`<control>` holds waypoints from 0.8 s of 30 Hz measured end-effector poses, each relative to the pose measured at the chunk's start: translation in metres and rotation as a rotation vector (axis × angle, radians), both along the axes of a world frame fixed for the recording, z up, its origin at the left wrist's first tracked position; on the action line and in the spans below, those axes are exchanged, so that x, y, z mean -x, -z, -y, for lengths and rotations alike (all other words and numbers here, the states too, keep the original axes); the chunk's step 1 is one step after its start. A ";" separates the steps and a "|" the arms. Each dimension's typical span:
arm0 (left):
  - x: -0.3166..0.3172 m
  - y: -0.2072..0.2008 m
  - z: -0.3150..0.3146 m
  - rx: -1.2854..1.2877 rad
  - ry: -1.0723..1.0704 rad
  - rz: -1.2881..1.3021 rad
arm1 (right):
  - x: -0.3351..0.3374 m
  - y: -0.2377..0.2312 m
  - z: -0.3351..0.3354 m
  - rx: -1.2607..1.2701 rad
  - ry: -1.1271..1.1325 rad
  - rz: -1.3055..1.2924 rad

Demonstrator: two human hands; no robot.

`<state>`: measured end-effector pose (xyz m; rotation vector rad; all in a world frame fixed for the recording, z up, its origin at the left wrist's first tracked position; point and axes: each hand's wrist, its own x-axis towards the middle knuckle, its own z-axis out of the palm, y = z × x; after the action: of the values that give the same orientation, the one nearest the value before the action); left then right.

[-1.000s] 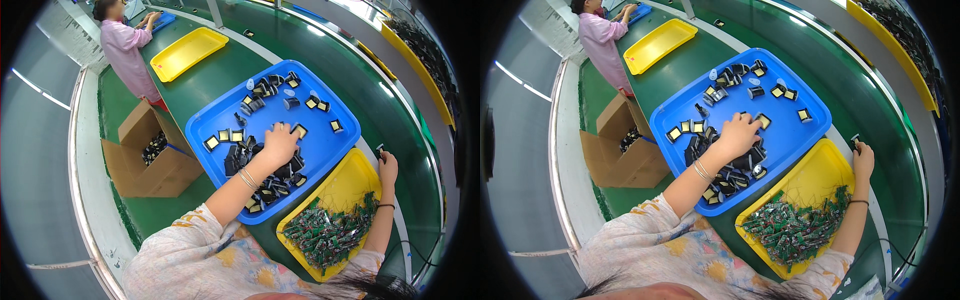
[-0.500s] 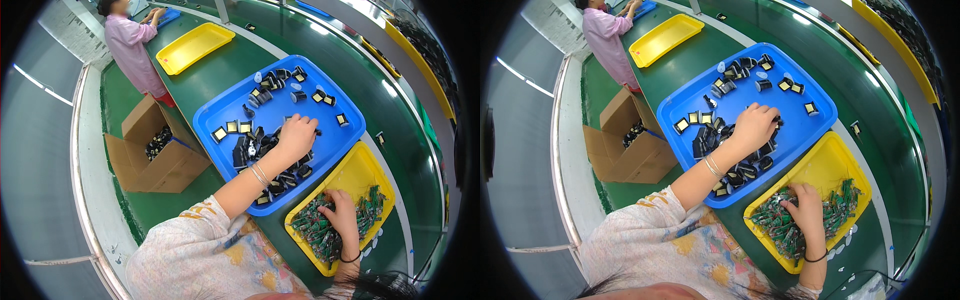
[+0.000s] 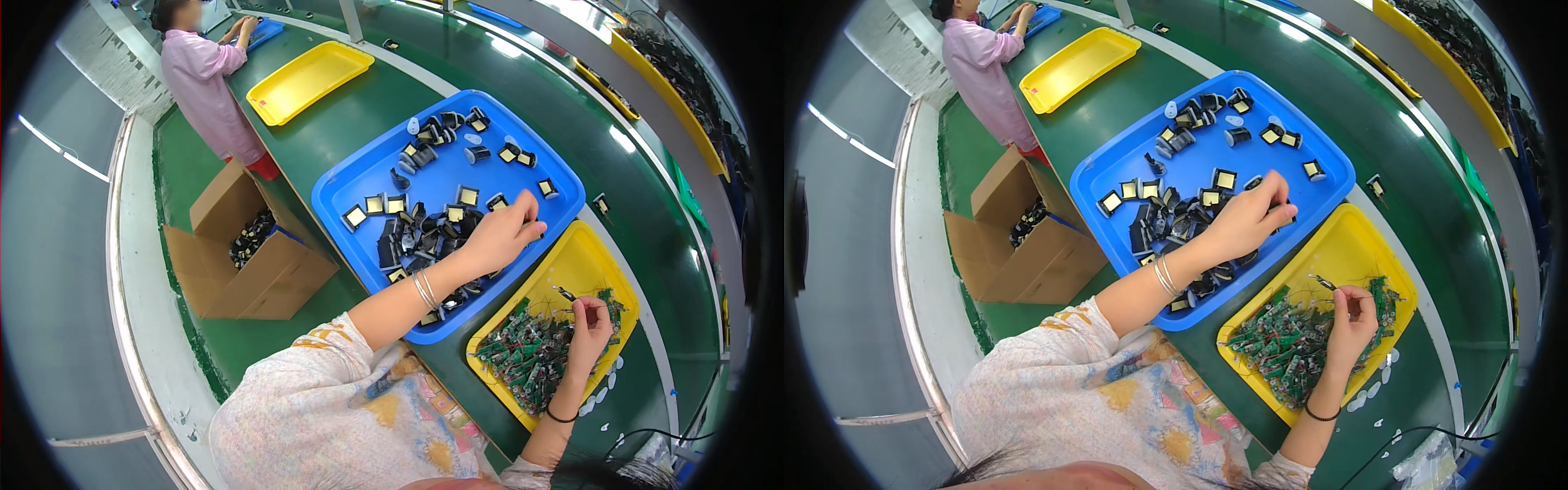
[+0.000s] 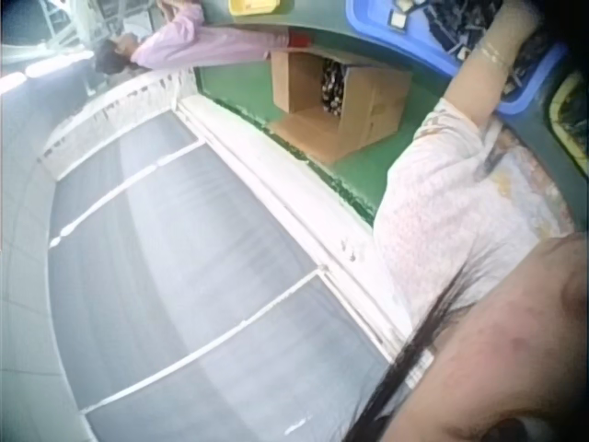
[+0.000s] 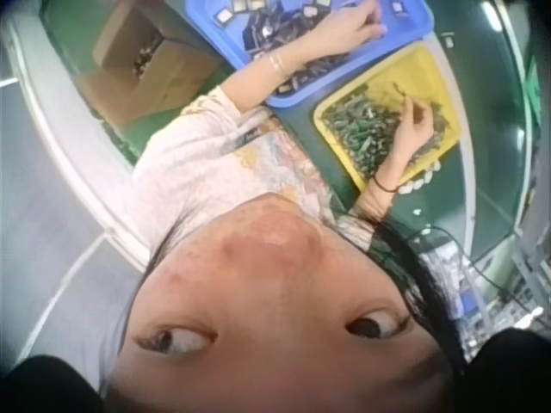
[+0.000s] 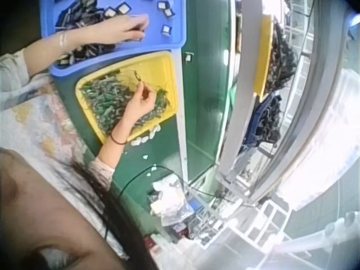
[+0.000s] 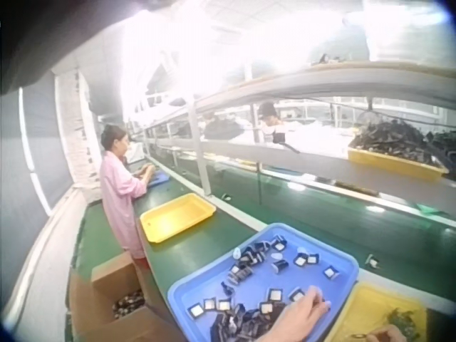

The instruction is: The person repeatedly picks up small black plastic components from a blue tray and green circuit boards from a yellow tray. They insert the circuit boards into the plastic housings by hand, then place the assembled units back into the blue tray. The process is continuous and repetitive throughout the clip.

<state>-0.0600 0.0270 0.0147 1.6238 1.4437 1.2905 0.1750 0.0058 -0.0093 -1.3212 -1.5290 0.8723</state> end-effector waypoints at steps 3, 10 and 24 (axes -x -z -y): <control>-0.007 0.002 -0.005 0.051 0.176 0.115 | -0.014 0.002 -0.013 -0.052 0.061 0.173; -0.007 0.001 0.002 0.242 0.310 0.665 | -0.023 -0.004 -0.025 -0.215 0.131 0.434; -0.017 -0.003 0.007 0.276 0.257 0.387 | -0.012 0.009 -0.053 0.105 -0.041 0.950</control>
<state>-0.0431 0.0201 0.0173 1.2478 1.0822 1.1248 0.1874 0.0588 -0.0184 -1.9295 -2.2350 0.3259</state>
